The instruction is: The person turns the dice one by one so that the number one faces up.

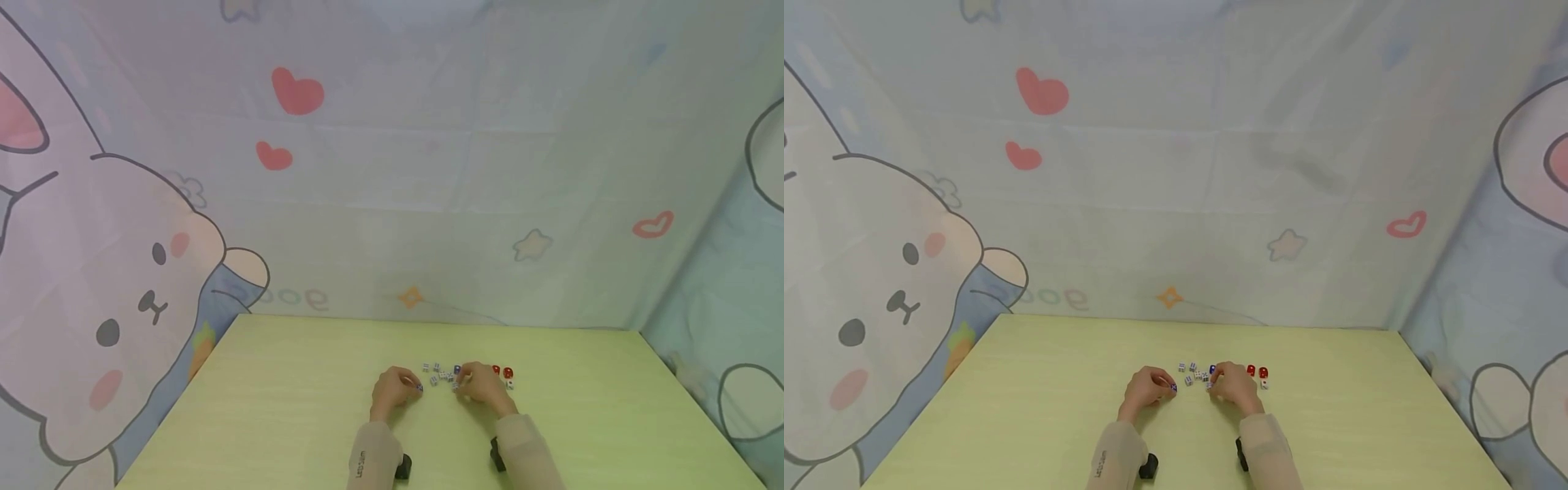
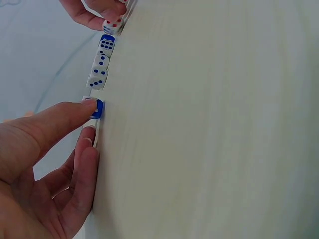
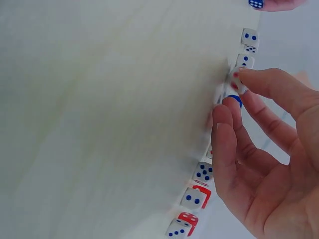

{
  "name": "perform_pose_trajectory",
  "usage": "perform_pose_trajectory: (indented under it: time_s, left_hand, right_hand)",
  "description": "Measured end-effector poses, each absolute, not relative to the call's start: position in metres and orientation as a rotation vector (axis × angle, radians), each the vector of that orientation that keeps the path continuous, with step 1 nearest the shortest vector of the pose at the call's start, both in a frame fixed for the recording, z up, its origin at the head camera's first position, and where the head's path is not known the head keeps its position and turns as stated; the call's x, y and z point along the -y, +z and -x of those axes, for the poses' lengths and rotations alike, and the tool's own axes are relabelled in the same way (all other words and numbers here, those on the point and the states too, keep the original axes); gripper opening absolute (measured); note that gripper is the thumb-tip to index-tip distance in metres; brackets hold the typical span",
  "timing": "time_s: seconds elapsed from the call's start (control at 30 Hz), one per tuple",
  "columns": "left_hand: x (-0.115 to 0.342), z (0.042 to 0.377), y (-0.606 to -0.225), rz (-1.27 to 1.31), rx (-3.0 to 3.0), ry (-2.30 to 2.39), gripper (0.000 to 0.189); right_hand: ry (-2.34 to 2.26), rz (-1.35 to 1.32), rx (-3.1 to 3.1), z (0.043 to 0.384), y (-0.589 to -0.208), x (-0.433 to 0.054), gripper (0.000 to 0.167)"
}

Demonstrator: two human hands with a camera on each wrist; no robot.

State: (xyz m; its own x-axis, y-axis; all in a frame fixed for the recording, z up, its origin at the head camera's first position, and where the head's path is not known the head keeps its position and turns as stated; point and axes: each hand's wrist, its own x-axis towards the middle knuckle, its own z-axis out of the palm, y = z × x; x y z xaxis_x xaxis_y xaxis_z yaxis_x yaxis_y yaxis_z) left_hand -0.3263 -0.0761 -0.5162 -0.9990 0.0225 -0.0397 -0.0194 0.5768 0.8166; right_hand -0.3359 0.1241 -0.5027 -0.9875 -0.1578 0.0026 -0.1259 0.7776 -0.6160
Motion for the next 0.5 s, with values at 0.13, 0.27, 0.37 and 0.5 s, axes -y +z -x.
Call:
perform_pose_trajectory:
  time_s: [0.13,0.27,0.37,0.5]
  left_hand:
    - [0.0760,0.3262,-0.5150,-0.005,-2.750,1.425,0.009]
    - [0.0758,0.3261,-0.5153,-0.011,-2.752,1.428,0.009]
    - [0.0758,0.3260,-0.5152,-0.012,-2.748,1.434,0.009]
    - [0.0760,0.3259,-0.5152,-0.006,-2.743,1.437,0.010]
  right_hand:
    - [-1.008,0.230,-2.910,0.3365,-0.4993,-0.1229,0.010]
    - [-0.999,0.224,-2.911,0.3361,-0.4986,-0.1223,0.011]
    - [-0.987,0.229,-2.915,0.3351,-0.4986,-0.1225,0.011]
    - [-0.984,0.237,-2.918,0.3339,-0.4989,-0.1232,0.012]
